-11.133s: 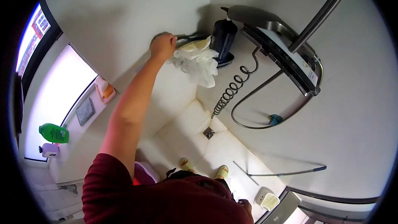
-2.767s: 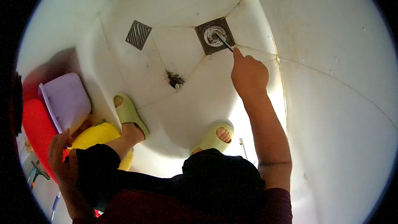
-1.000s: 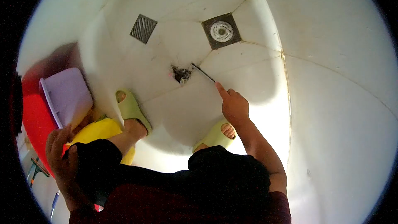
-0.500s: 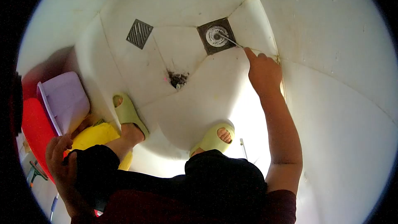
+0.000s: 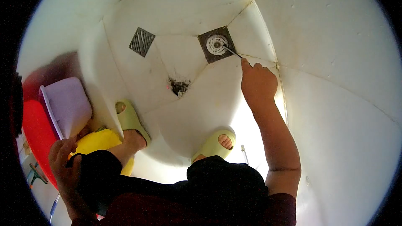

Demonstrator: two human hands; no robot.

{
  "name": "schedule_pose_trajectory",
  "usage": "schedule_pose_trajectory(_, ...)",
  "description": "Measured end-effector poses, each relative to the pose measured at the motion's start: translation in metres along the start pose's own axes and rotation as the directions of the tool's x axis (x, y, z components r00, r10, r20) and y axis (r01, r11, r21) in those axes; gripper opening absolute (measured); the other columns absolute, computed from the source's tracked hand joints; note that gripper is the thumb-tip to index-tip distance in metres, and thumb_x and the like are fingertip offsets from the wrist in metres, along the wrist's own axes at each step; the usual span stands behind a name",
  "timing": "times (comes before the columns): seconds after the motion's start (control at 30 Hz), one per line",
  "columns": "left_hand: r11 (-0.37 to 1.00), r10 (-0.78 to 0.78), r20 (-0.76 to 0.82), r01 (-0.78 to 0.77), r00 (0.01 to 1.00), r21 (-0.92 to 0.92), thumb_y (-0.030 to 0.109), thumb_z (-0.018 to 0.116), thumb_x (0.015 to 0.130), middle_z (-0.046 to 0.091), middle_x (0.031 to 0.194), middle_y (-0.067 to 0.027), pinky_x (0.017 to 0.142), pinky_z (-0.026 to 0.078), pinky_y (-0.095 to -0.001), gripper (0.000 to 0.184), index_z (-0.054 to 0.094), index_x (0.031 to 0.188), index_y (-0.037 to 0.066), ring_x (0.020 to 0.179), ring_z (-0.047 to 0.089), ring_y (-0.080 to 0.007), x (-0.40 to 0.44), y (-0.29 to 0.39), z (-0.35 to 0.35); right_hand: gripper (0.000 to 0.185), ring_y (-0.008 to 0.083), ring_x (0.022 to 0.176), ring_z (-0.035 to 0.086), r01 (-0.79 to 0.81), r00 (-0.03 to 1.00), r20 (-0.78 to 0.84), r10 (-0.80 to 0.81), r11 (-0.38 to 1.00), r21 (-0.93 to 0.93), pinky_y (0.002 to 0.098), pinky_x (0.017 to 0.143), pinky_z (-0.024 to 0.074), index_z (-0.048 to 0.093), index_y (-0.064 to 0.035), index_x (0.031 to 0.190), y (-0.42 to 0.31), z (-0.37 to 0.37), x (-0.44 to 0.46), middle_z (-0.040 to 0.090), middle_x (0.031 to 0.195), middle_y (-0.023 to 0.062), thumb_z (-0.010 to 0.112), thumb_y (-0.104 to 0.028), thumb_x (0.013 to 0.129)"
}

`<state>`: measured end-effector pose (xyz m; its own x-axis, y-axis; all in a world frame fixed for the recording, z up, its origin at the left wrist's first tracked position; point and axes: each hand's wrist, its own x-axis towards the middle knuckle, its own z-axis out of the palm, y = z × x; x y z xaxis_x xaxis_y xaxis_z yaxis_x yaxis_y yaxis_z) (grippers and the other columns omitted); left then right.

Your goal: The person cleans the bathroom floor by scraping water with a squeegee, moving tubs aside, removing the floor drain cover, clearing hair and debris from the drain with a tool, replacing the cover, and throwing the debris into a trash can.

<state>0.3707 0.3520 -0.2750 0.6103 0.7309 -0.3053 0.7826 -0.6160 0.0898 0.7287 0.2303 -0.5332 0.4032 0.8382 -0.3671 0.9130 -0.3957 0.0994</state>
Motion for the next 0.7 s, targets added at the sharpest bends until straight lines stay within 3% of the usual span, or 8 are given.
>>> schedule_pose_trajectory(0.2, 0.999, -0.031, 0.0, 0.031, 1.0, -0.008, 0.004, 0.062, 0.067, 0.057, 0.089, -0.0133, 0.075, 0.044, -0.0344, 0.034, 0.059, 0.101, 0.002, 0.082, 0.054, -0.0247, 0.003, 0.009, 0.0, 0.043, 0.0238, 0.068, 0.059, 0.08, 0.994, -0.081, -0.076, 0.995, 0.05, 0.0366, 0.058, 0.0477, 0.05, -0.0212, 0.12, -0.002, 0.014, 0.02, 0.057, 0.076, 0.0084, 0.045, -0.007, 0.079)
schedule_pose_trajectory(0.4, 1.0, -0.016, -0.002, 0.016, 1.0, -0.004, 0.003, 0.062, 0.066, 0.057, 0.091, -0.0131, 0.077, 0.043, -0.0346, 0.035, 0.059, 0.102, 0.002, 0.083, 0.054, -0.0256, 0.001, 0.004, -0.001, 0.038, 0.0228, 0.071, 0.06, -0.015, 0.996, 0.085, 0.012, 0.999, 0.035, 0.034, 0.056, 0.049, 0.052, -0.0155, 0.118, -0.004, -0.015, -0.006, 0.059, 0.078, 0.0104, 0.047, -0.009, 0.081)
schedule_pose_trajectory(0.6, 1.0, -0.018, -0.012, 0.018, 1.0, -0.006, 0.003, 0.062, 0.066, 0.058, 0.092, -0.0132, 0.077, 0.042, -0.0348, 0.036, 0.059, 0.102, 0.002, 0.085, 0.054, -0.0262, -0.002, 0.005, 0.0, 0.038, 0.0246, 0.071, 0.062, -0.05, 0.999, -0.005, 0.05, 0.997, 0.057, 0.0362, 0.058, 0.0499, 0.05, -0.0141, 0.12, -0.003, 0.003, 0.009, 0.059, 0.08, 0.0115, 0.044, -0.01, 0.082)
schedule_pose_trajectory(0.7, 1.0, -0.015, 0.0, 0.015, 1.0, -0.027, 0.003, 0.062, 0.065, 0.058, 0.091, -0.0134, 0.077, 0.043, -0.035, 0.038, 0.058, 0.102, 0.002, 0.085, 0.055, -0.0263, 0.0, 0.006, -0.002, 0.042, 0.0255, 0.069, 0.06, -0.021, 1.0, -0.012, 0.022, 0.994, 0.103, 0.0369, 0.058, 0.0484, 0.05, -0.0193, 0.12, -0.009, 0.013, 0.023, 0.058, 0.078, 0.0103, 0.044, -0.008, 0.08)
